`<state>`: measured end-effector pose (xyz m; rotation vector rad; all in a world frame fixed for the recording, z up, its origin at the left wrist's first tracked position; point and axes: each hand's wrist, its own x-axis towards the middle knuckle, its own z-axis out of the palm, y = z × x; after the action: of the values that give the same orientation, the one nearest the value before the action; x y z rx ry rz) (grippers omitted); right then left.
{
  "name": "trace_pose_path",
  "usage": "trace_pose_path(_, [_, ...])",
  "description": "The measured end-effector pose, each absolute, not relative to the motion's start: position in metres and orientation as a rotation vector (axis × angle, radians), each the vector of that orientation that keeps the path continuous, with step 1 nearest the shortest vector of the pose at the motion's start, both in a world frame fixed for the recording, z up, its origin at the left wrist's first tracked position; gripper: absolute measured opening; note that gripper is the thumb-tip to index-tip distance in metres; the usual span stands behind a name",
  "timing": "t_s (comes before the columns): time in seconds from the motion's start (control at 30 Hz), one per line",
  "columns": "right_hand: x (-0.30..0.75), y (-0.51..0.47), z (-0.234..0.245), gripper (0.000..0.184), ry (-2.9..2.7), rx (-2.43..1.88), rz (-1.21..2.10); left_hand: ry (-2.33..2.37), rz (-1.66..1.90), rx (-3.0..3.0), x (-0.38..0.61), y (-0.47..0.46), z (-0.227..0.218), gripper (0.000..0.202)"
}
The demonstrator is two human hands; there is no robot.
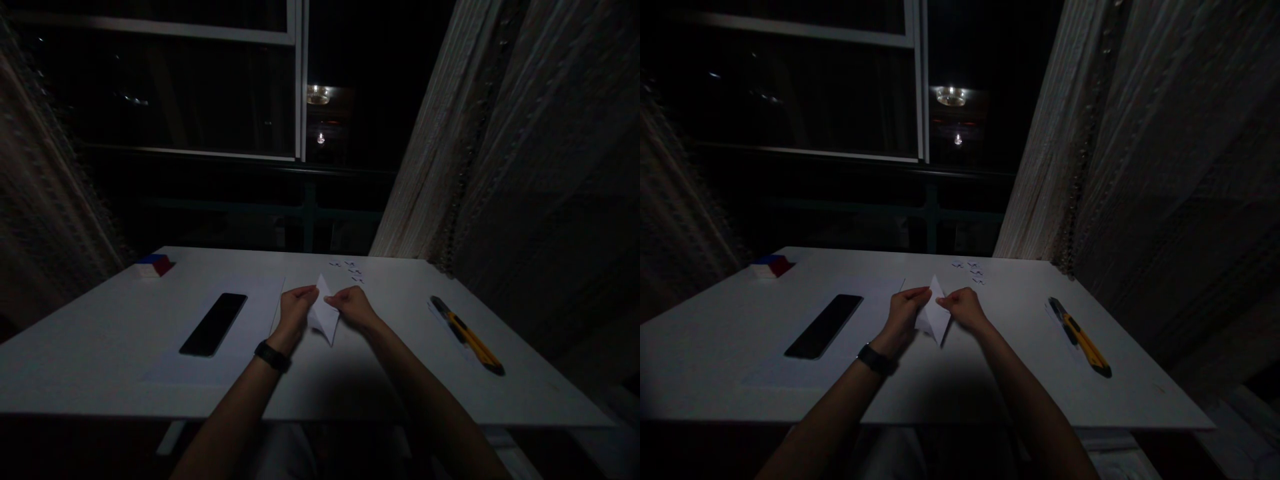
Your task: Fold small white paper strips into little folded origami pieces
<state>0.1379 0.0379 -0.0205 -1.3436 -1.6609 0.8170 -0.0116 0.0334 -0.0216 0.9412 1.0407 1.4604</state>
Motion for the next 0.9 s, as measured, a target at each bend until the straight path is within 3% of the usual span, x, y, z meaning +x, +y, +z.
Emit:
trace_pose_path(0.33, [0.131,0.027,-0.012,0.035,-1.777,-1.195,1.079,0.935,1.383,0.881,-0.015,0.027,-0.010,0.023])
trace_pose_path(0.9, [0.128,0.024,-0.012,0.039,-1.768,-1.183,1.109,1.000,1.467,0.906,-0.014,0.023,-0.004,0.025])
